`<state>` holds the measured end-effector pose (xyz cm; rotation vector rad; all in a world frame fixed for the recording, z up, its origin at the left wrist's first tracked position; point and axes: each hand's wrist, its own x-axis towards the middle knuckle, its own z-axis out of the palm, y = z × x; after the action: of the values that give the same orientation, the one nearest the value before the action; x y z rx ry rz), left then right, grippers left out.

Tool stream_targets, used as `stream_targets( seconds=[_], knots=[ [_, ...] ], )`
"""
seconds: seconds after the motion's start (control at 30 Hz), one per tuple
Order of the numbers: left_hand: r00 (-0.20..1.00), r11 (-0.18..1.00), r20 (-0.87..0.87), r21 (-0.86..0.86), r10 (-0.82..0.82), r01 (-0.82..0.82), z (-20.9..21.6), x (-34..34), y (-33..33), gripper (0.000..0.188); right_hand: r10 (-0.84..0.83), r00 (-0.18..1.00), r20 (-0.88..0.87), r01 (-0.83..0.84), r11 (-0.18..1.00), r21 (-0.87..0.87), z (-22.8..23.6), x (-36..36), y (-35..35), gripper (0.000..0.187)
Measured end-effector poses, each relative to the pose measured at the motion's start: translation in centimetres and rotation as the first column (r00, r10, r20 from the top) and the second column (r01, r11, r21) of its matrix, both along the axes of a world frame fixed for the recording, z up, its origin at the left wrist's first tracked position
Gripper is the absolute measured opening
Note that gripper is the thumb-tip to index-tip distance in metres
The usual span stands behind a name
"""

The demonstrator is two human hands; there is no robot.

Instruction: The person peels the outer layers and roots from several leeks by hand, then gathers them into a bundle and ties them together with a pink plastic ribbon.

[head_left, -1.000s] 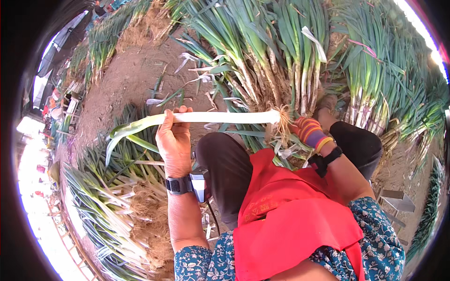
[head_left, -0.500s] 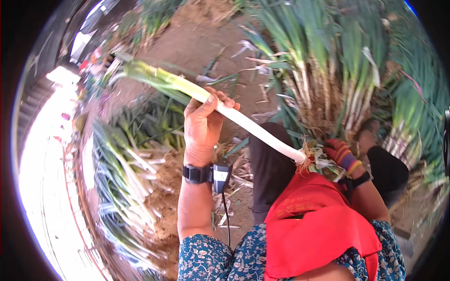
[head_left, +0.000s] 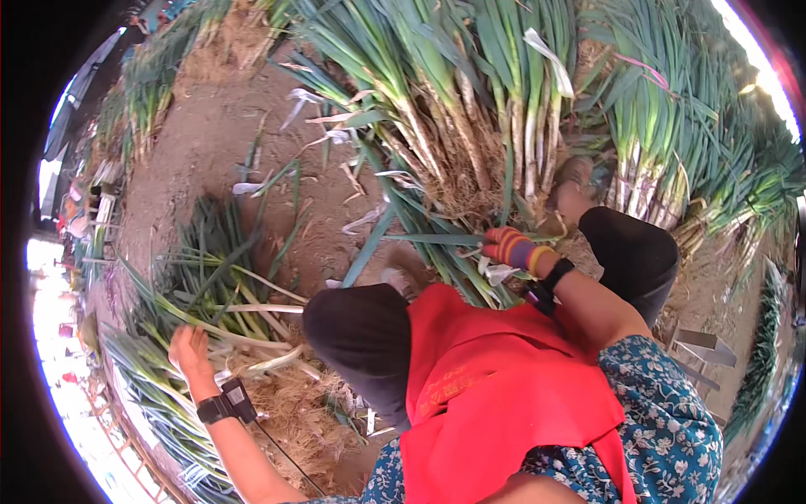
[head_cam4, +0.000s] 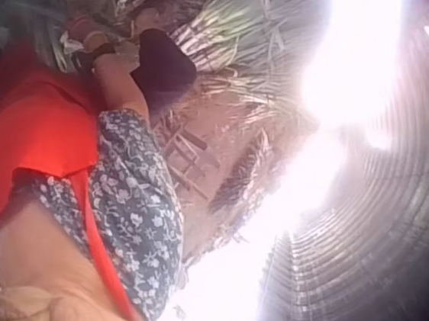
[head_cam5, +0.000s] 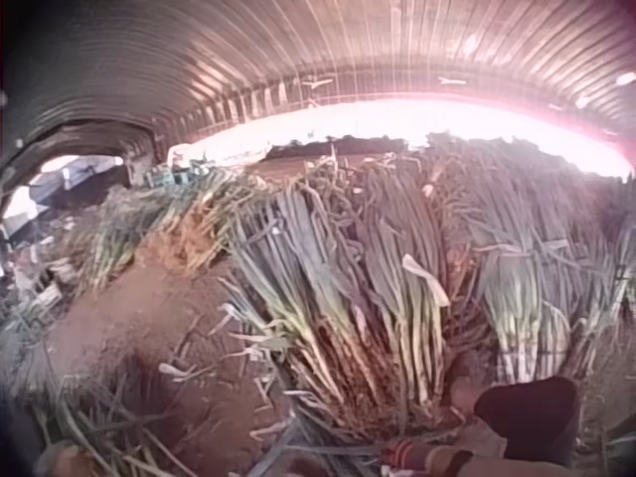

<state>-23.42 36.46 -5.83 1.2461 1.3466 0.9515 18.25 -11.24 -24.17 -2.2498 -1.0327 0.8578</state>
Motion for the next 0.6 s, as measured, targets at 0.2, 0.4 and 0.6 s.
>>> stream_targets(
  seconds=[0.2,0.4,0.6],
  knots=[
    [0.741,0.749,0.130,0.020,-0.659,0.662,8.2,22.4,-17.2,0.019,-0.153,0.986,0.068,0.155,0.988,-0.017,-3.1,4.4,6.6,0.054],
    [0.608,0.545,0.333,-0.270,-0.721,0.794,1.4,30.7,-23.6,0.016,-0.263,0.955,0.134,0.268,0.963,-0.020,-8.2,9.3,14.7,0.071],
    [0.672,0.495,0.344,-0.475,-0.656,0.727,-1.3,32.8,-25.1,0.014,-0.378,0.908,0.183,0.399,0.912,-0.096,-11.8,12.7,19.0,0.064]
  ],
)
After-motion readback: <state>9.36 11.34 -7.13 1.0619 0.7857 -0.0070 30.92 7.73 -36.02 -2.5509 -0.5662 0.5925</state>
